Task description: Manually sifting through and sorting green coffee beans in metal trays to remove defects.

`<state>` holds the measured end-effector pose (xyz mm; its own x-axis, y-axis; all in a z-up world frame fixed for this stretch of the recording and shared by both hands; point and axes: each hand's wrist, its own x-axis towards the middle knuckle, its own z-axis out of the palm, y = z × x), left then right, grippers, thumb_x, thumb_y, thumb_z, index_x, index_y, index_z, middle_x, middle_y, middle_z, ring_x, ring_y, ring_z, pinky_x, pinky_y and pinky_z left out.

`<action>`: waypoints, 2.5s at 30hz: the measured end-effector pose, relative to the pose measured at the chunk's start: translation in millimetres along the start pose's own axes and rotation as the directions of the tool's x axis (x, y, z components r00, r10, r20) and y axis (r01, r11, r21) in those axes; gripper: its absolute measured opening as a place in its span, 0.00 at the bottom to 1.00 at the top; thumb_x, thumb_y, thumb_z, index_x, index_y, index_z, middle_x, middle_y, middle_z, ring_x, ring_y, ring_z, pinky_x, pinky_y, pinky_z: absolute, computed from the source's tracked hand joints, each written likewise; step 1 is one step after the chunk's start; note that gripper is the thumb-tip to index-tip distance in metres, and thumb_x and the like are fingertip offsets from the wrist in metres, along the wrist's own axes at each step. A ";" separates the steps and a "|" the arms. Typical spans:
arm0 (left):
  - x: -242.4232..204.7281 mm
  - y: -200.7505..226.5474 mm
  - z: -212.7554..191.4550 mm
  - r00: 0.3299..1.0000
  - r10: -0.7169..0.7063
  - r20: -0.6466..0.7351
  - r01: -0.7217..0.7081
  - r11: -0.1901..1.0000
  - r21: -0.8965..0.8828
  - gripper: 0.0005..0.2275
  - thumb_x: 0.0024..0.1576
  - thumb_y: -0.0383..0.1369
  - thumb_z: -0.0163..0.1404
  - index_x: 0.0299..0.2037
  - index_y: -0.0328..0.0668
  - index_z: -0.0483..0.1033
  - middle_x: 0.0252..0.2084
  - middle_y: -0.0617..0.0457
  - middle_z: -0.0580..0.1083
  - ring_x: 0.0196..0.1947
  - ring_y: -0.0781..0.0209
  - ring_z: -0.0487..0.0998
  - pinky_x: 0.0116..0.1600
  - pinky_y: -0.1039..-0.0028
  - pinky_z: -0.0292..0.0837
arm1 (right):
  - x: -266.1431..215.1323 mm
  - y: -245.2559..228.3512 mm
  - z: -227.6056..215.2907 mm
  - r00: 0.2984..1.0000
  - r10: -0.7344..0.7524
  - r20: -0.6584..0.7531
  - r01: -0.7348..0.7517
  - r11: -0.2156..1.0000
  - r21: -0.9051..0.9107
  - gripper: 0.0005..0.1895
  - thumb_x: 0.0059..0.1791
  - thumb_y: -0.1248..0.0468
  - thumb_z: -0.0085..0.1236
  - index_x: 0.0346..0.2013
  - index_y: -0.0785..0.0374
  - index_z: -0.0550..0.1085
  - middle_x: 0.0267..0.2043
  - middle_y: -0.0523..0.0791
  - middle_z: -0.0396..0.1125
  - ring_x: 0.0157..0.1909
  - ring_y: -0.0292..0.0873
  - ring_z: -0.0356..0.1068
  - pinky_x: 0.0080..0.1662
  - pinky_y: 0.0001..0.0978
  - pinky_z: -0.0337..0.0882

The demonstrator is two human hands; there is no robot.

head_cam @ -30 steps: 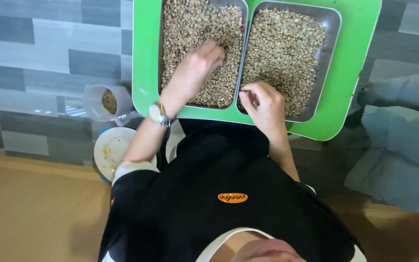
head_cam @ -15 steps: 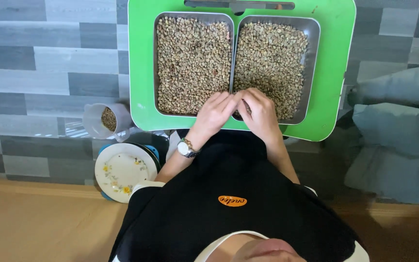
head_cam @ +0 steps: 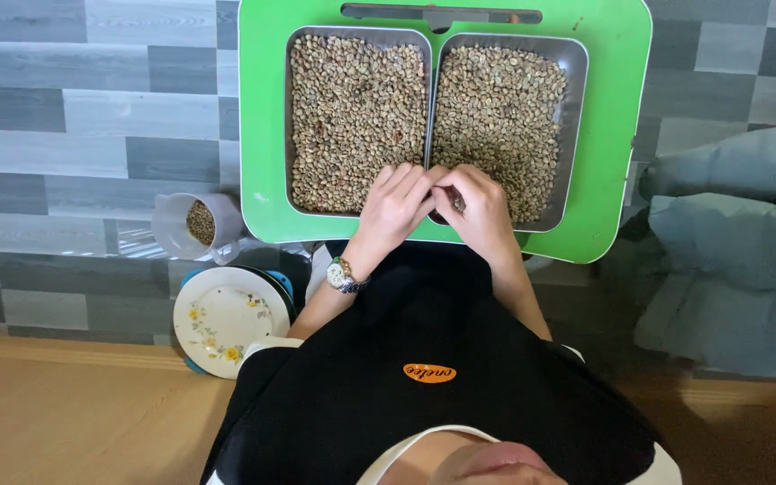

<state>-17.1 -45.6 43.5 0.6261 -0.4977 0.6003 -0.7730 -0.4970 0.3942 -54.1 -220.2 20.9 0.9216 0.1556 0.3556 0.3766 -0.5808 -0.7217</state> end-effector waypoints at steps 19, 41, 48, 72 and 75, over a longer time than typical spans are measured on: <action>-28.4 -31.7 -14.4 0.875 -0.258 0.410 0.208 0.965 0.162 0.05 0.62 0.38 0.54 0.40 0.50 0.75 0.36 0.56 0.68 0.40 0.52 0.75 0.43 0.60 0.72 | 4.5 -5.1 -1.3 0.998 0.027 -0.058 -0.030 0.998 -0.050 0.04 0.51 0.69 0.63 0.35 0.61 0.74 0.31 0.45 0.66 0.31 0.49 0.69 0.34 0.43 0.71; 20.8 -101.3 -43.5 0.951 -0.183 0.251 0.094 0.940 0.328 0.12 0.55 0.21 0.55 0.49 0.41 0.76 0.49 0.50 0.69 0.46 0.53 0.73 0.52 0.65 0.74 | 7.6 -15.8 -4.8 0.999 0.041 -0.012 -0.041 0.998 -0.041 0.07 0.48 0.76 0.66 0.37 0.70 0.75 0.33 0.48 0.71 0.30 0.42 0.69 0.32 0.29 0.68; -20.1 -89.5 -68.9 0.897 -0.318 0.308 0.233 0.931 0.281 0.08 0.56 0.25 0.61 0.43 0.36 0.76 0.41 0.51 0.69 0.38 0.58 0.76 0.45 0.72 0.77 | 10.7 -20.1 -4.5 0.999 0.047 0.005 -0.047 0.999 -0.013 0.08 0.48 0.79 0.67 0.39 0.73 0.75 0.35 0.49 0.70 0.32 0.43 0.68 0.35 0.32 0.68; -0.1 -108.8 37.6 0.943 -0.165 0.289 -0.034 0.817 0.576 0.05 0.50 0.23 0.57 0.35 0.34 0.78 0.51 0.40 0.76 0.32 0.65 0.79 0.32 0.80 0.77 | 9.7 -19.7 -5.2 0.998 0.056 -0.006 -0.056 0.997 -0.050 0.08 0.48 0.76 0.67 0.38 0.70 0.76 0.33 0.48 0.71 0.31 0.42 0.70 0.34 0.30 0.69; 6.3 -104.5 36.8 0.944 -0.139 0.299 -0.060 0.819 0.571 0.05 0.50 0.23 0.56 0.35 0.37 0.75 0.41 0.47 0.74 0.30 0.65 0.75 0.32 0.80 0.74 | 7.6 -13.7 -3.3 0.999 0.046 -0.004 -0.046 0.996 -0.070 0.08 0.48 0.75 0.67 0.38 0.70 0.76 0.33 0.48 0.72 0.31 0.42 0.71 0.33 0.30 0.69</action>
<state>71.3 -22.9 -19.5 0.7291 -0.6131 0.3042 -0.6123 -0.7829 -0.1102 -52.6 -213.7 35.4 0.9376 0.1253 0.3245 0.3260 -0.6419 -0.6941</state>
